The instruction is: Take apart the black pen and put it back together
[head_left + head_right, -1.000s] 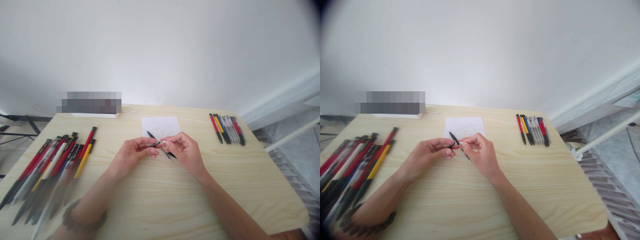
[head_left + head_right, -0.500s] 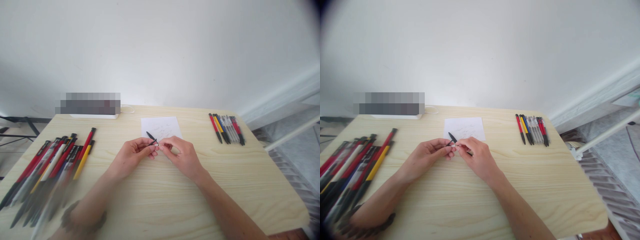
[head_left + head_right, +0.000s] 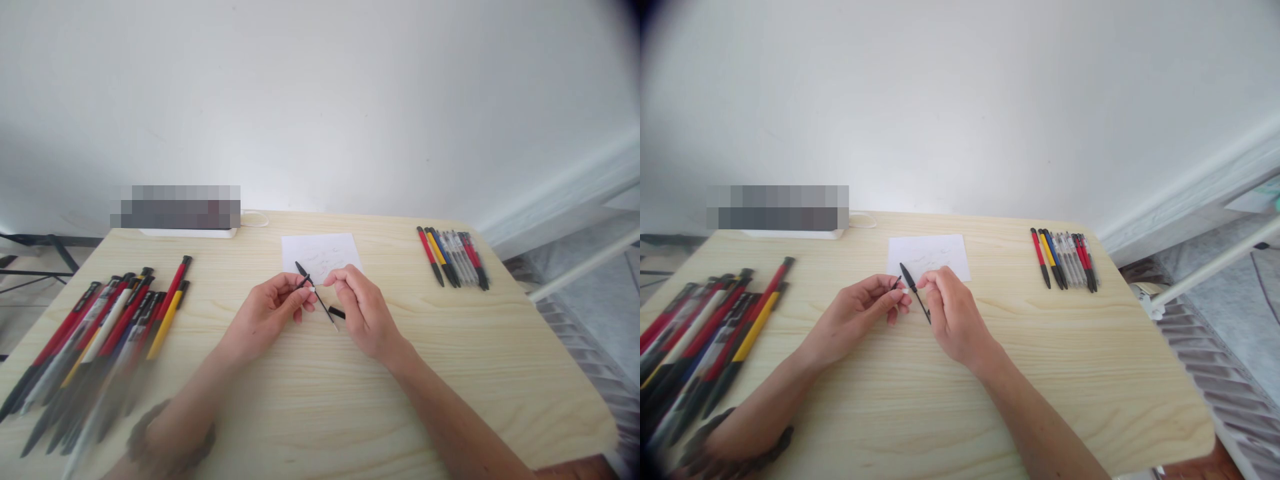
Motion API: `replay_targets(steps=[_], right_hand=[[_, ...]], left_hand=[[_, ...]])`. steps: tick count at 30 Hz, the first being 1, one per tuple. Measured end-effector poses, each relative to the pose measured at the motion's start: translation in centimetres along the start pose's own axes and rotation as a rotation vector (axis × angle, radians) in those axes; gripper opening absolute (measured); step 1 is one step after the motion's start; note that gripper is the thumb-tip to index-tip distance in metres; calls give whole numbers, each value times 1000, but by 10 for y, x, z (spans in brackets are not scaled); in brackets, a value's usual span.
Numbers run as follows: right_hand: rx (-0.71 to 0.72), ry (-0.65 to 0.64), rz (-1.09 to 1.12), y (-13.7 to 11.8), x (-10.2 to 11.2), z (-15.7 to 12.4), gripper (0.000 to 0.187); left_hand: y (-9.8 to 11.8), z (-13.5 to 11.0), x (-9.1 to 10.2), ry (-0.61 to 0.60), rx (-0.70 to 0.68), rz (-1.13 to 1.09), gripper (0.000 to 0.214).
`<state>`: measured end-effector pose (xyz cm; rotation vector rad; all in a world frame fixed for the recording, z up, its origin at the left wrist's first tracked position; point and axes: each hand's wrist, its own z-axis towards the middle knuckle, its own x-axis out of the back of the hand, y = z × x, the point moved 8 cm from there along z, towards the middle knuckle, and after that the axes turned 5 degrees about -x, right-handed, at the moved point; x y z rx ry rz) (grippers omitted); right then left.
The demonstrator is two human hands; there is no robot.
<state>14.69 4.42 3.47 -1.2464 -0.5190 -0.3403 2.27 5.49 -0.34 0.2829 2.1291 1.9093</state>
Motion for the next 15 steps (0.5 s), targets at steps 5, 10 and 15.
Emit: replay_targets(steps=[5, 10, 15], right_hand=[[-13, -60, -14, 0, -7, 1, 19], [-15, -108, -4, 0, -12, 1, 18], [-125, -108, 60, 11, -15, 0, 17]], left_hand=[[1, -1, 0, 10, -2, 25, 19], [3, -1, 0, 30, -10, 33, 16], [-1, 0, 1, 5, -23, 14, 17]])
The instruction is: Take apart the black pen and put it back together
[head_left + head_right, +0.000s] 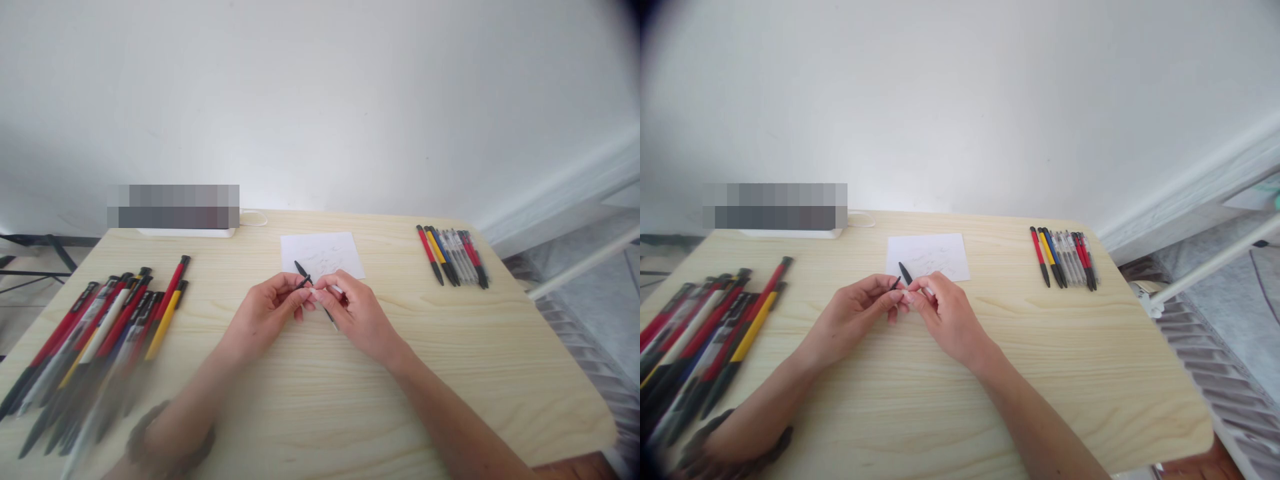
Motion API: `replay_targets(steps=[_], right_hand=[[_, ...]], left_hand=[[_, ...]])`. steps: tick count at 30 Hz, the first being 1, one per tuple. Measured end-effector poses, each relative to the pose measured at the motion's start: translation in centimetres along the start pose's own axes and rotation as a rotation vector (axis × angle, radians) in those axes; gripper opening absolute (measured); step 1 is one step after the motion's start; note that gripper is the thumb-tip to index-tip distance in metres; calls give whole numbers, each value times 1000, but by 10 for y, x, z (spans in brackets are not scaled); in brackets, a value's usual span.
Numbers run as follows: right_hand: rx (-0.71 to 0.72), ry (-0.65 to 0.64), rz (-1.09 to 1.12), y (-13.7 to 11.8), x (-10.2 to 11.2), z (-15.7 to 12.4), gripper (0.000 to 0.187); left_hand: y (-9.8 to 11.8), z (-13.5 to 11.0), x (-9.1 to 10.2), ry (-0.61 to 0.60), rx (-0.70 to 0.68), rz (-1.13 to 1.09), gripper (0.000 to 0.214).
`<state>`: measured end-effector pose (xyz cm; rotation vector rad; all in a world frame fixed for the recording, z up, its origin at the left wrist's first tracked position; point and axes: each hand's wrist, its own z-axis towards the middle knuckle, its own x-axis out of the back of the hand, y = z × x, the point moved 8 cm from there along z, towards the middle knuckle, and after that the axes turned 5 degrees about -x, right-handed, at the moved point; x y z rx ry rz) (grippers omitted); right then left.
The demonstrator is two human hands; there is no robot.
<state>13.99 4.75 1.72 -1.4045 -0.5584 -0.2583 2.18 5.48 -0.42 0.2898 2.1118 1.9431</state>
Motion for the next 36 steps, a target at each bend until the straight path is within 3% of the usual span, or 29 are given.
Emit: replay_targets(steps=[4, 8, 20, 31, 36], right_hand=[[-53, -12, 76, 7, -1, 0, 20], [-41, -8, 14, 5, 2, 0, 19], [15, -128, -83, 1, 0, -1, 16], [37, -84, -53, 1, 1, 0, 16], [-60, -97, 10, 10, -3, 0, 18]], left_hand=[[-6, 0, 2, -17, 17, -55, 21], [-10, -1, 5, 15, 43, -60, 22], [-8, -4, 6, -11, 51, 143, 23], [-9, -4, 5, 3, 64, 51, 29], [-12, -2, 6, -9, 77, 57, 26]])
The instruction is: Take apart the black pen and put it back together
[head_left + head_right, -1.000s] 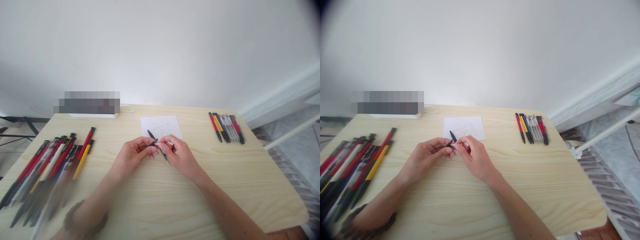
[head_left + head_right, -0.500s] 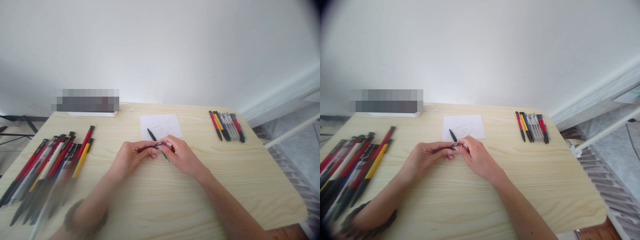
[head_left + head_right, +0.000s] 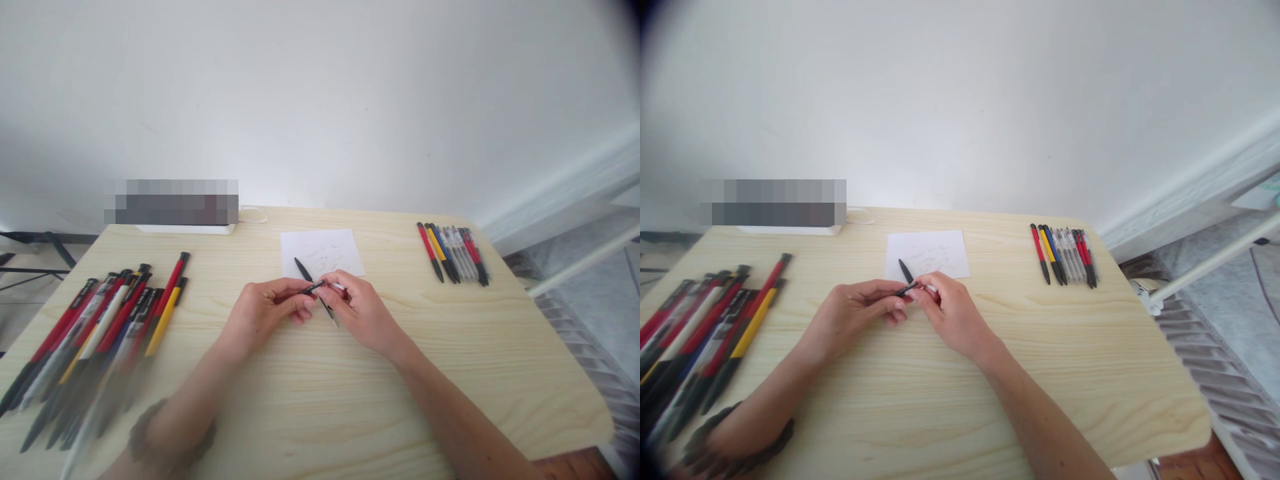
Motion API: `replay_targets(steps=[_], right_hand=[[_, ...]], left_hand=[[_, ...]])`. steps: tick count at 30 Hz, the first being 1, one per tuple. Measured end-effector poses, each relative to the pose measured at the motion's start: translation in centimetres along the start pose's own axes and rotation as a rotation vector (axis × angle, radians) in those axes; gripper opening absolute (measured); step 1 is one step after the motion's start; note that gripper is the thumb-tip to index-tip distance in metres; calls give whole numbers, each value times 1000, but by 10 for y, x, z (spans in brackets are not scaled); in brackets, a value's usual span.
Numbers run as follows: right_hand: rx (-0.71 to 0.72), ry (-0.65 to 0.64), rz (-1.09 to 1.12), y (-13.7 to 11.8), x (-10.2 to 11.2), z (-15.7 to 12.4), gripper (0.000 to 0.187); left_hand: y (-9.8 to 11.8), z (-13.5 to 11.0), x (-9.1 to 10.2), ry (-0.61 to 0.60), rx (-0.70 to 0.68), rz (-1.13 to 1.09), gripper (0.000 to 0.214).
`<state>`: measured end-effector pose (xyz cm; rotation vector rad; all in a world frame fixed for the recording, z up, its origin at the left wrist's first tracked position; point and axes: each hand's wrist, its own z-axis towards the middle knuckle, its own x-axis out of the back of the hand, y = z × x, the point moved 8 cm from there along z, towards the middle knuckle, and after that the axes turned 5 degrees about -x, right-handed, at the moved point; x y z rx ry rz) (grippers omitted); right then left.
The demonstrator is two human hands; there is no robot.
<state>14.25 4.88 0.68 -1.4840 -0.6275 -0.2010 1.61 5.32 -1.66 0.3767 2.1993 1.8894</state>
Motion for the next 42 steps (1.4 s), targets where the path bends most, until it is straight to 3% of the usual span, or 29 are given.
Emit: replay_targets(steps=[5, 11, 19, 27, 33, 42], right_hand=[[-25, 22, 12, 2, 3, 0, 19], [68, 163, -212, -3, 22, 2, 16], [116, 74, -463, 0, 19, 4, 18], [155, 71, -479, 0, 23, 4, 21], [141, 71, -444, 2, 23, 4, 34], [165, 110, -403, -2, 20, 3, 25]], left_hand=[[0, 1, -1, 5, -5, 64, 24], [4, 0, 1, 44, -26, 95, 26], [6, 1, 2, 78, -6, 123, 25], [5, 1, 2, 77, -12, 119, 24], [5, 1, 2, 51, -32, 118, 24], [7, 1, 2, 58, -29, 116, 26]])
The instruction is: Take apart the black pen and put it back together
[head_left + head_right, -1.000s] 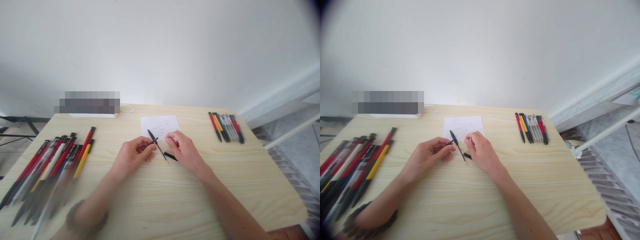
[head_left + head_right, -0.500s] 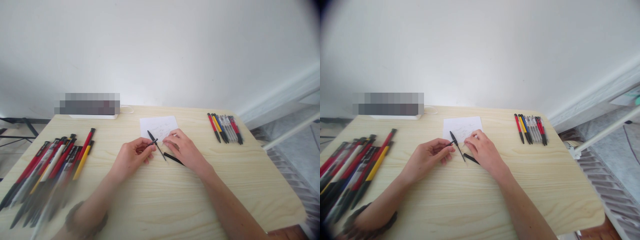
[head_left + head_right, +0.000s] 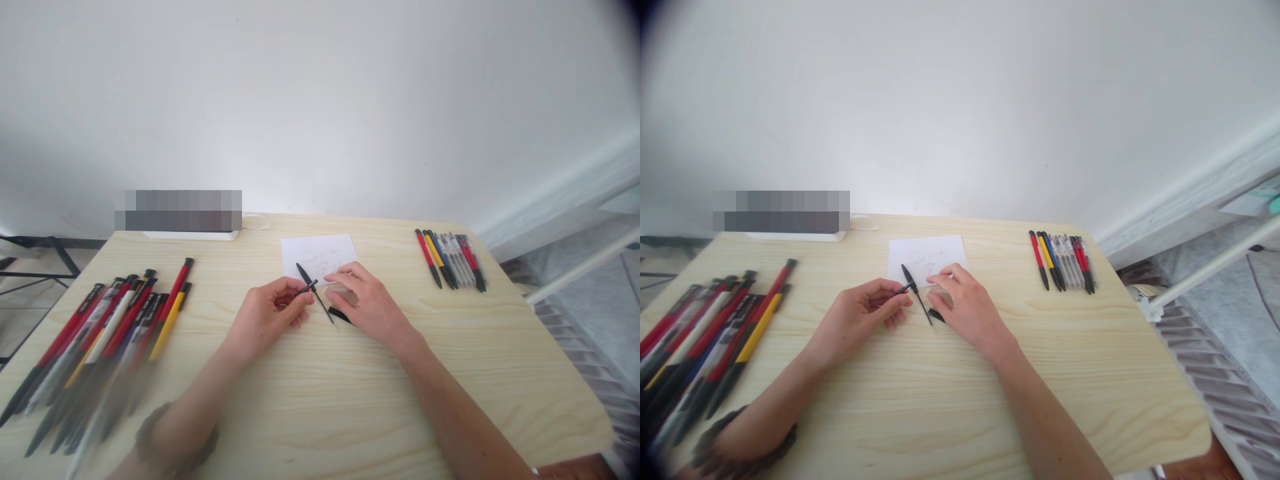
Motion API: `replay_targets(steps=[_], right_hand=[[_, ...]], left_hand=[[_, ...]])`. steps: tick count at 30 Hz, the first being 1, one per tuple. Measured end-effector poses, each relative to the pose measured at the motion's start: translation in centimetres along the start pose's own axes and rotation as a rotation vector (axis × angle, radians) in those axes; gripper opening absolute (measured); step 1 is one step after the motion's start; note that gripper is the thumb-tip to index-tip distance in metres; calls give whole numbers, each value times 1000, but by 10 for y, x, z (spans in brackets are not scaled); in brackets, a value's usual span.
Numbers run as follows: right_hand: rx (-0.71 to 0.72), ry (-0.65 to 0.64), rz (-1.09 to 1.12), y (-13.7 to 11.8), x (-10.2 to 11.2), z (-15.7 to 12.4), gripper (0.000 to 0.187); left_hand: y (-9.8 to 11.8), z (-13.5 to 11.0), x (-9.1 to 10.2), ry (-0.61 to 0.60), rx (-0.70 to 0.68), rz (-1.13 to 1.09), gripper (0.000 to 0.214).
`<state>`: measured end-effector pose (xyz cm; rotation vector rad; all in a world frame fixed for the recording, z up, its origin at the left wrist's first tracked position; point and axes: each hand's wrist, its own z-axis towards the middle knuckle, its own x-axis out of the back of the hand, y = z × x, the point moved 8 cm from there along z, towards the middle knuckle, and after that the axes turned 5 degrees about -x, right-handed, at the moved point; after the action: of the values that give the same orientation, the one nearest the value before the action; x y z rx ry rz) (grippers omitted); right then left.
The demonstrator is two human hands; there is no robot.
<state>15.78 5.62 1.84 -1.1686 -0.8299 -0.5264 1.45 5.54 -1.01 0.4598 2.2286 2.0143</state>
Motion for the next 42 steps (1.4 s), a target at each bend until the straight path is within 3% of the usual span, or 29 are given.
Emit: replay_targets(steps=[6, 14, 21, 29, 36, 42], right_hand=[[31, -18, 21, -6, -9, 2, 17], [8, 1, 150, 5, -4, 3, 16], [35, -36, 121, 6, -4, 3, 16], [33, 57, 202, 5, -1, 5, 13], [-119, 260, 394, 23, 15, 3, 21], [-84, 185, 499, 10, 13, 0, 21]], left_hand=[[0, 1, 0, -4, 7, 11, 27], [1, 1, -2, -28, -2, 19, 25], [0, 0, -2, -34, -4, 15, 24], [0, 1, -2, -42, -17, 25, 26], [4, 0, -2, -63, -59, 33, 29], [2, 1, 2, -38, -56, 29, 32]])
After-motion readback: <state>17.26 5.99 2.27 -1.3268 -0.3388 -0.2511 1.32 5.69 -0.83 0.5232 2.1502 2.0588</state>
